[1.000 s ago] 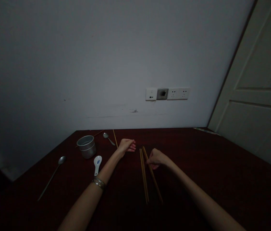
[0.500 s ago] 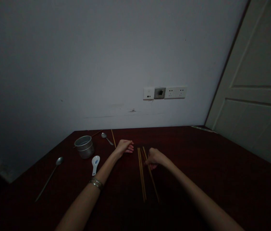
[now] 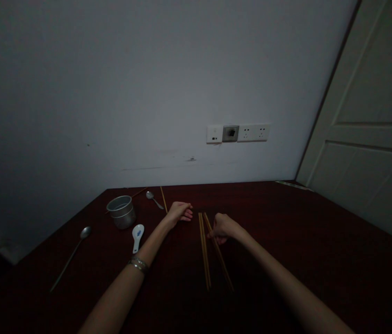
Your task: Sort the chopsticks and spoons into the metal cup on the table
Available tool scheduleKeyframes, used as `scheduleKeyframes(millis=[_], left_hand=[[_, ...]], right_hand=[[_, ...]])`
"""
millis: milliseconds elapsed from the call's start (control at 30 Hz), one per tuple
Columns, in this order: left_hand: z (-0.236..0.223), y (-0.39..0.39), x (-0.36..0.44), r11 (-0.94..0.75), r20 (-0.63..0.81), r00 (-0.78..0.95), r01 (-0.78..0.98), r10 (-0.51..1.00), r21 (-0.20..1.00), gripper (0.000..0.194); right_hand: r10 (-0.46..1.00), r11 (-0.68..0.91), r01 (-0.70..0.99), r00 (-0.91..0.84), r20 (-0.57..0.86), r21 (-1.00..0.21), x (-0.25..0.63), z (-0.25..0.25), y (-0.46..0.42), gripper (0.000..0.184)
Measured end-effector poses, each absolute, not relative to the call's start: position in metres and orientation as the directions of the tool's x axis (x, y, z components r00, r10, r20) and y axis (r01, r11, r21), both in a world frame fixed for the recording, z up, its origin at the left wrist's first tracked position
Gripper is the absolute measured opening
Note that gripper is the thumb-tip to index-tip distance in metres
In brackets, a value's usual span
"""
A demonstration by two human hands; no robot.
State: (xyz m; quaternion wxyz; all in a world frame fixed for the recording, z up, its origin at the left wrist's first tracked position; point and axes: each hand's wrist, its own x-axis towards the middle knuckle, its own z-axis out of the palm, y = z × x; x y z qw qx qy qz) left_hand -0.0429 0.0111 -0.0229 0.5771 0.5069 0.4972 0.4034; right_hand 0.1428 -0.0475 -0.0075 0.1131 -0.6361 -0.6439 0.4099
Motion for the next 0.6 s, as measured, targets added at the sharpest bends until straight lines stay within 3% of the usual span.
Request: scheduleKeyframes(millis=[600], left_hand=[[-0.026,0.01,-0.043,0.157,-0.162,0.173,0.042,0.972,0.987,0.017]], right_hand=[[0.83,-0.205,0.673,-0.265,-0.491,-0.711,0.142,-0.012,-0.041,0.023]])
